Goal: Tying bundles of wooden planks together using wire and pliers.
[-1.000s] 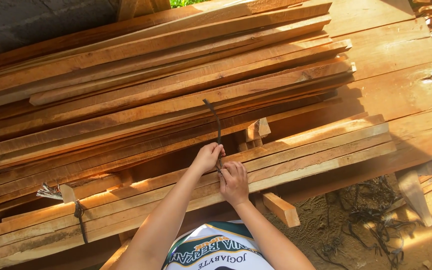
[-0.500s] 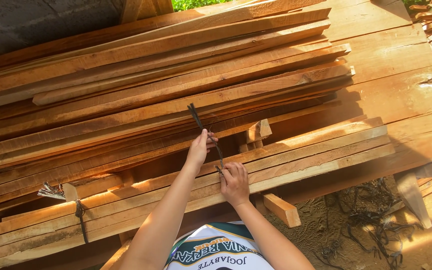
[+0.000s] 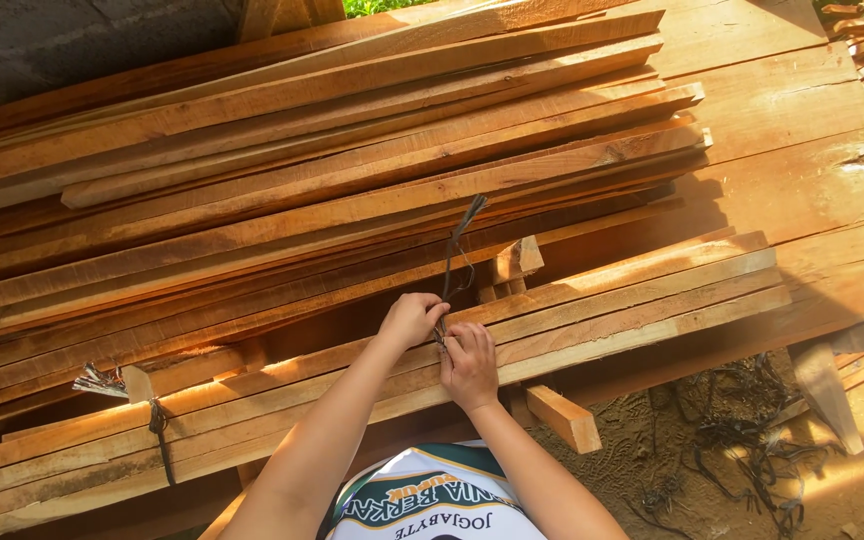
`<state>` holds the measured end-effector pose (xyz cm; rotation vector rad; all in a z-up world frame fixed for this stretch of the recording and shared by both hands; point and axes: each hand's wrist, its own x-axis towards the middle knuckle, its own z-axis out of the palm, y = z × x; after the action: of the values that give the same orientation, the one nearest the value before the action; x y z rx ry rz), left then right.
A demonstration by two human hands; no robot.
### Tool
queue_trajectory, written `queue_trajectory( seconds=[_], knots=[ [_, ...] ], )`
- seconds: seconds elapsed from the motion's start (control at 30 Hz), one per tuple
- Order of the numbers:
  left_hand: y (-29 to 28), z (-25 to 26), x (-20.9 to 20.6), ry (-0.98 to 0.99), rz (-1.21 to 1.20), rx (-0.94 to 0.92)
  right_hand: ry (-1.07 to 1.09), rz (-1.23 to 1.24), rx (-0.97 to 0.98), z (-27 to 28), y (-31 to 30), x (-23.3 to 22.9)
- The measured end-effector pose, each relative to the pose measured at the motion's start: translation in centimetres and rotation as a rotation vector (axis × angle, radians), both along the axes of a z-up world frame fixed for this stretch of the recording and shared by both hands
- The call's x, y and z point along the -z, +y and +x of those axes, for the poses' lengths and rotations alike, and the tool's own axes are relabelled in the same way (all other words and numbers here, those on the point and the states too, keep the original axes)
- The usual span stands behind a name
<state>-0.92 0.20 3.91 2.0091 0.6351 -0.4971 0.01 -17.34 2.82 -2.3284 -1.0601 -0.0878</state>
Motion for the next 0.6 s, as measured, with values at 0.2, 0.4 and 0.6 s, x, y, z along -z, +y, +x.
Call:
queue_trajectory(
  seconds=[0.2,0.4,0.6],
  knots=[
    [-0.3,0.5,5.7,-0.091,-0.244,-0.212,0.014,-0.007,0.009,0.0,0.0,-0.1],
    [-0.5,1.5,8.5,-0.004,-0.418,-0.316,0.049,-0.010,0.022,0.3,0.1,-0.3],
    [-0.4,1.5,14.8,0.098,-0.453,-0.551,0.256,-0.001,0.112,1.8,2.1,-2.5]
  ],
)
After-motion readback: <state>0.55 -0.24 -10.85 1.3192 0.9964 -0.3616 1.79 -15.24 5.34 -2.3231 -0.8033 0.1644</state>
